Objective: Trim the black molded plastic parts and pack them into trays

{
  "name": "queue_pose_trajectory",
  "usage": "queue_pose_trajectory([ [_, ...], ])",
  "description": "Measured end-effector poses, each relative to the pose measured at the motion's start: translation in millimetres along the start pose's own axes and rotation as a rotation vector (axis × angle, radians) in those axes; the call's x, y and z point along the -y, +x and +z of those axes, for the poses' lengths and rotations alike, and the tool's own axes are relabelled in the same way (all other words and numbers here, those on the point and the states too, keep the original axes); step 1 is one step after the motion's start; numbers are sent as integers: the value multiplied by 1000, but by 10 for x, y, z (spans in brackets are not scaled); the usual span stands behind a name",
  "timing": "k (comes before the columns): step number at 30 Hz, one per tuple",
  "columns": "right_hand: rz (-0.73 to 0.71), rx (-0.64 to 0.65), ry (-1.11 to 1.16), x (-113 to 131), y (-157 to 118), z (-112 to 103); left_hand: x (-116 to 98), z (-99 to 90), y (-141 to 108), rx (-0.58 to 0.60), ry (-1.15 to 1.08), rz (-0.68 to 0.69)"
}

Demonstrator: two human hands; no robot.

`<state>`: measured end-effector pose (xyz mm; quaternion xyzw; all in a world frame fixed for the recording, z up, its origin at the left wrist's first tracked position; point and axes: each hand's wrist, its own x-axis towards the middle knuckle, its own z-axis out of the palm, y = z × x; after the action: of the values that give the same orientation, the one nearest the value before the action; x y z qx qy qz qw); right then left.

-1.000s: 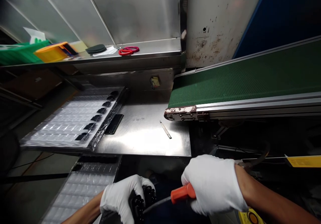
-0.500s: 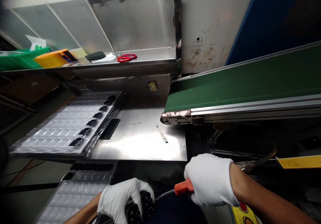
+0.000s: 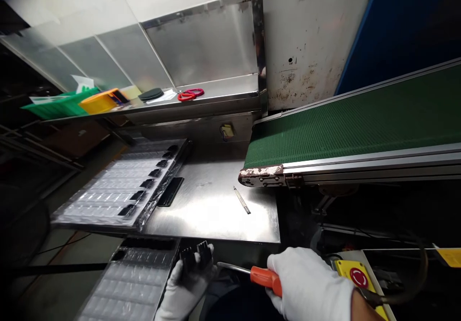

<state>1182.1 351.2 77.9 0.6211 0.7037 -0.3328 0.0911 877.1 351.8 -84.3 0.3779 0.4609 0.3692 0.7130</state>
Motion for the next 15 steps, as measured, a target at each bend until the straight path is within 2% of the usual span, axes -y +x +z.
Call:
queue_pose_trajectory([
  [3,-14,-22,-26,11,93,110,110,-34,44,-156,-57,47],
  [6,-51,-17,-5,40,140,164,29,-18,150,-219,-268,126],
  [10,-125,-68,34,144,204,197,-192,130,266,-230,-615,185],
  [15,-179,-5,-41,236,293,252,-352,335,326,-177,-891,186],
])
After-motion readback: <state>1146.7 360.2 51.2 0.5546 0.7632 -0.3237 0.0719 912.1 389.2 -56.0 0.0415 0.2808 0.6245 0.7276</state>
